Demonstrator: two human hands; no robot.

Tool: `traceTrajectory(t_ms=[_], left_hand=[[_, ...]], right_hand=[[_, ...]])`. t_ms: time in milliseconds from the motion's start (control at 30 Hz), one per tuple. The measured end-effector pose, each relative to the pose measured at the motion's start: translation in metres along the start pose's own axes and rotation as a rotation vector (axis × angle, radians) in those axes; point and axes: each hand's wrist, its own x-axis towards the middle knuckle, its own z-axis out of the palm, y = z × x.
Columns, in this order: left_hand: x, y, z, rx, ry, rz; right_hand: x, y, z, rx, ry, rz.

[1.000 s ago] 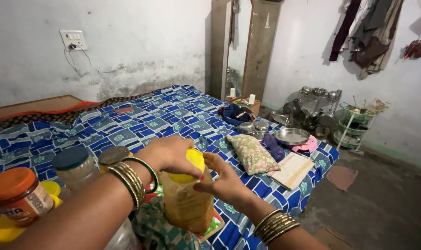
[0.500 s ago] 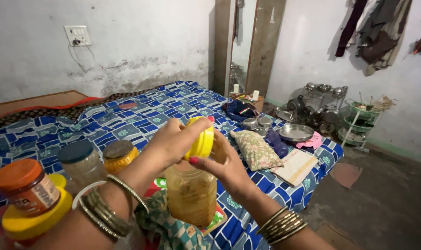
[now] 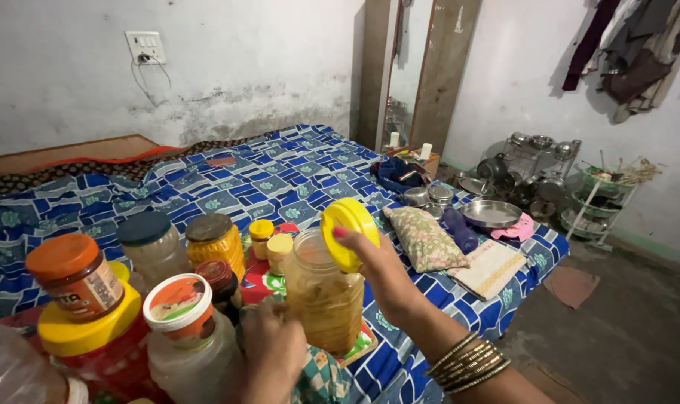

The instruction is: The person picks up several plastic jars from a table, wipes them with a cloth, and places them on a wall shelf. The person handles multiple jars one at a time, including yellow-lidded and white containers, and arranges them on the shelf.

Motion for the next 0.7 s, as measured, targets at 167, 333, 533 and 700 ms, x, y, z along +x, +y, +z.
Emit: traceTrajectory(t_ms=[167, 333, 533, 700], left_hand=[[0.000, -0.054, 0.045, 0.163, -0.249, -0.243], [0.004, -0.060, 0.038, 0.034, -0.305, -0.126], [-0.005, -0.009, -0.009, -0.256, -0.245, -0.324], [-0.022, 0.045, -0.054, -0.131, 0.117, 0.055]], right_hand=[[0.004, -0.001, 0.004, 0.084, 0.063, 0.111], [0.008, 0.000, 0.004, 0.113, 0.106, 0.116], [0.011, 0.001, 0.003, 0.098, 0.098, 0.120], [0.015, 0.000, 0.008, 0.120, 0.083, 0.134]])
